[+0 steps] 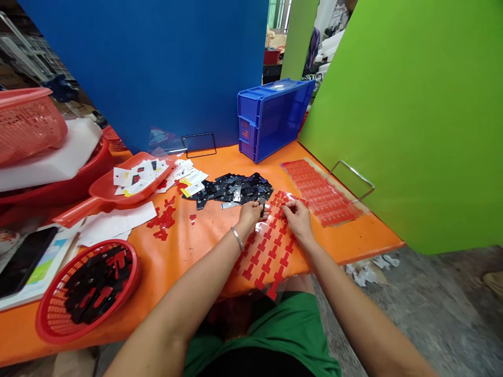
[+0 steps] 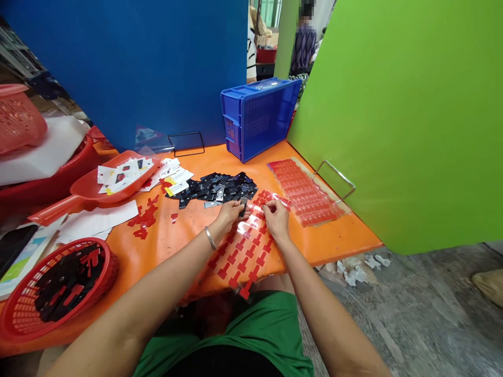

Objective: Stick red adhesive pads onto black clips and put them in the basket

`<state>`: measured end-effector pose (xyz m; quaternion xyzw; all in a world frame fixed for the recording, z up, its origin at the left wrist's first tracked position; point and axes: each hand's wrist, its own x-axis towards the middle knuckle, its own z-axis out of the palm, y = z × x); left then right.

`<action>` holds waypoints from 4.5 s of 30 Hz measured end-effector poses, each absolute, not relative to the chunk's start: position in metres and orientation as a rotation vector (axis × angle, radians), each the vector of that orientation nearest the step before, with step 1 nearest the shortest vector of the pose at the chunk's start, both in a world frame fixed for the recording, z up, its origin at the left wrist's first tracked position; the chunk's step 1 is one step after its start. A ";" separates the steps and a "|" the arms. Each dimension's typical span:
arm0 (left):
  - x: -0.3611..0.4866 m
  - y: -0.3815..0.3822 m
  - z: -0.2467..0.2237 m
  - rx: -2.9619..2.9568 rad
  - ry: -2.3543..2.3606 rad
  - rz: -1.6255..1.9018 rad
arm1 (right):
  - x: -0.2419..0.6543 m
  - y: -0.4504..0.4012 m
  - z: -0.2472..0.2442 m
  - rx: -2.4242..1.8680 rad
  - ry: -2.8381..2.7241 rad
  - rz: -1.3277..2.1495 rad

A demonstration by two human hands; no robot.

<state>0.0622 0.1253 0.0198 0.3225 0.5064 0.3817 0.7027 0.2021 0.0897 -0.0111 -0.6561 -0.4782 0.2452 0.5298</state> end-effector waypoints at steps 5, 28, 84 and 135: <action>0.034 0.094 0.032 0.721 1.079 0.815 | 0.191 0.077 0.004 -1.439 -1.077 0.668; -0.019 0.017 0.009 0.522 0.985 0.776 | 0.110 -0.004 -0.013 -1.356 -1.057 1.073; -0.013 0.014 0.010 0.494 1.053 0.823 | 0.110 0.001 -0.005 -1.520 -1.372 0.641; -0.135 -0.010 0.068 1.234 1.358 1.223 | 0.111 0.005 -0.007 -1.568 -1.533 0.827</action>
